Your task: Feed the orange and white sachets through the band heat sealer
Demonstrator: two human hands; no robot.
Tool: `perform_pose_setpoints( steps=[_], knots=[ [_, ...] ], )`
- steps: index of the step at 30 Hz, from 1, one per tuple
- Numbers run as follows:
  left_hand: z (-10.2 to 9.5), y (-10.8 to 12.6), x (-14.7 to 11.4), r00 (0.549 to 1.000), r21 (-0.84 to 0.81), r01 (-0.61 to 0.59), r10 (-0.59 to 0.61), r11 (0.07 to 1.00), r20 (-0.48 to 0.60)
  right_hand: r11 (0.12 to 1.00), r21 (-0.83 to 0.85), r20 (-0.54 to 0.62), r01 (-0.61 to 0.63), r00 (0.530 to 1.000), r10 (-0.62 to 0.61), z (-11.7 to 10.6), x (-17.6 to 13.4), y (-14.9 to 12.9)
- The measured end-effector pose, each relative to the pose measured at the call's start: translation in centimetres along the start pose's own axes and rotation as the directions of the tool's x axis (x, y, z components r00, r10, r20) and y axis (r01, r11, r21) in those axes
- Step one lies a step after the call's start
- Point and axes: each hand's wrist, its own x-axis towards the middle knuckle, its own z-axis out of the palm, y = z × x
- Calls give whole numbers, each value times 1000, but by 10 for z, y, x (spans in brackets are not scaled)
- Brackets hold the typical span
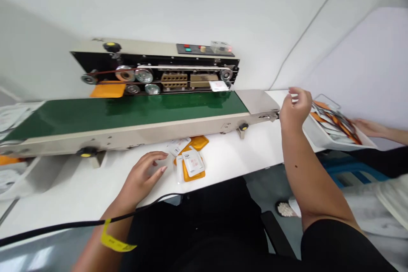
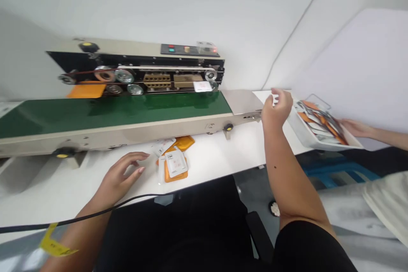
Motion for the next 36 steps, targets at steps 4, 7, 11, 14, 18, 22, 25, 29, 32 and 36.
perform_pose_setpoints(
  steps=[4,7,11,14,18,22,25,29,32,36],
  knots=[
    [3,-10,5,1000,60,-10,9,998,28,907,-421,165,16,984,60,-53,-12,106],
    [6,-16,8,998,87,-29,25,996,55,814,-581,262,-1,947,188,-80,-24,161],
    [7,-17,10,997,116,-54,48,992,59,807,-589,271,38,950,153,-93,-35,192],
    [6,-15,13,997,126,-73,68,989,44,817,-573,281,58,951,129,-89,-38,193],
    [7,-14,15,997,135,-75,70,988,41,803,-580,371,136,922,112,-79,-47,175],
    [8,-15,16,993,146,-103,94,984,65,805,-548,420,227,907,30,-69,-68,141],
    [9,-17,17,992,164,-120,110,979,68,819,-498,453,286,891,-36,-63,-85,112],
    [8,-19,16,991,206,-132,124,970,52,841,-426,485,334,869,-99,-58,-105,76],
    [8,-21,15,989,211,-144,132,967,67,869,-356,489,343,861,-140,-58,-114,56],
    [10,-22,14,991,231,-125,113,965,66,921,-168,451,352,858,-246,-67,-119,36]
  ],
)
